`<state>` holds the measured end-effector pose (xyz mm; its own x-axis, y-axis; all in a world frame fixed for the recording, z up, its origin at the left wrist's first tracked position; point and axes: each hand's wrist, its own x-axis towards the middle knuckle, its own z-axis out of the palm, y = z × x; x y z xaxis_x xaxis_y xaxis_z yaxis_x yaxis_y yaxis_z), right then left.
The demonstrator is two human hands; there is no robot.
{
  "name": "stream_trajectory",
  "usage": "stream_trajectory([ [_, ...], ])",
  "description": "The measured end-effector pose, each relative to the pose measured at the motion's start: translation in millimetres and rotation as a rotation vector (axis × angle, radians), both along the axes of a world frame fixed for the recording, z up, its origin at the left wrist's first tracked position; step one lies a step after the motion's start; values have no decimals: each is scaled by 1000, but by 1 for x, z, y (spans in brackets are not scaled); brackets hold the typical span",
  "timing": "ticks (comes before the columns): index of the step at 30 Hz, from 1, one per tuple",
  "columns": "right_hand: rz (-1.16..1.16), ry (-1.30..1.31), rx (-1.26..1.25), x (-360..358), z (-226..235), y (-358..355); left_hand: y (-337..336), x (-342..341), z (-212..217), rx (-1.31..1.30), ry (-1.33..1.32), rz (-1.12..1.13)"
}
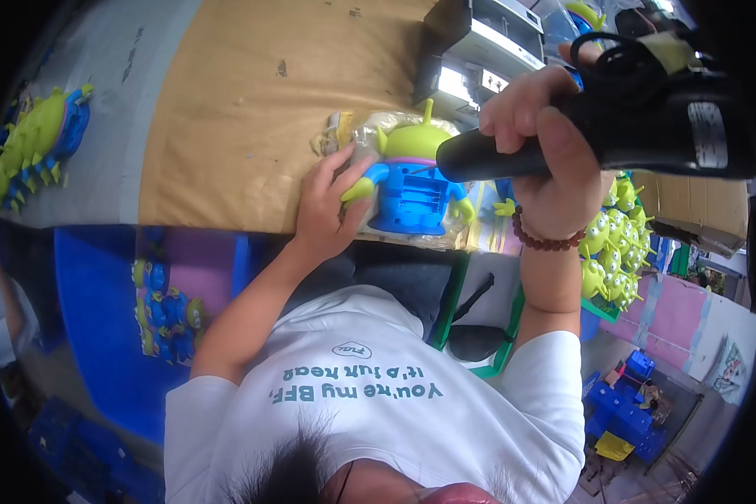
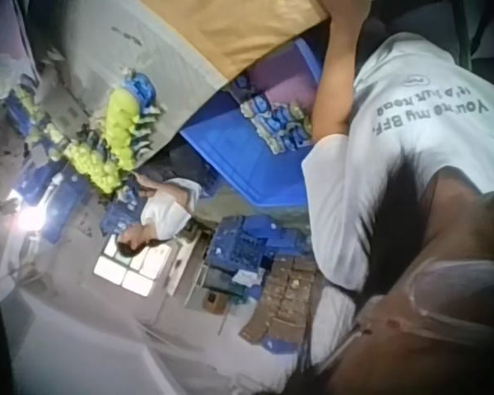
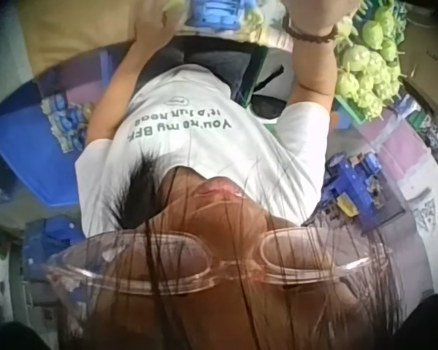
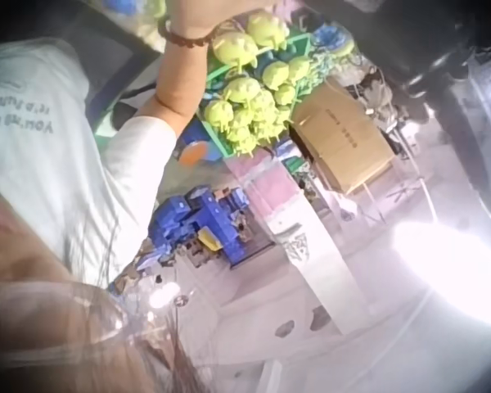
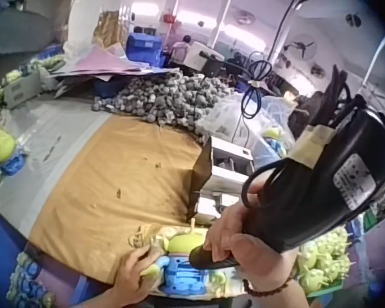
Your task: Cleaning toy alien figures with an air blower nozzle and placing them in a blue plastic bin.
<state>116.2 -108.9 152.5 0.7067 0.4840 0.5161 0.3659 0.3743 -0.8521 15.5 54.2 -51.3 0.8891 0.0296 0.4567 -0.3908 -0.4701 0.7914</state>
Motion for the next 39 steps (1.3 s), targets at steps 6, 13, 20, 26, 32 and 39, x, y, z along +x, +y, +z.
stream_trajectory([
  [6, -197, -185, -364, -7, -21, 6, 4, -1, 4, 26, -22, -9],
  [13, 82, -164, -128, 2, -45, 14, 5, 0, 0, -15, -1, -14],
  [20, 253, -51, 81, 11, -56, 14, 6, 0, 1, -31, 8, -6],
  [26, 200, -87, 9, 10, -52, 15, 5, 0, -1, -40, 2, 2],
  [32, 110, -152, -133, 8, -48, 14, 6, -3, 4, -94, -33, -61],
  [39, 34, -104, -154, 1, -22, 3, 3, -9, 0, 92, 11, -93],
])
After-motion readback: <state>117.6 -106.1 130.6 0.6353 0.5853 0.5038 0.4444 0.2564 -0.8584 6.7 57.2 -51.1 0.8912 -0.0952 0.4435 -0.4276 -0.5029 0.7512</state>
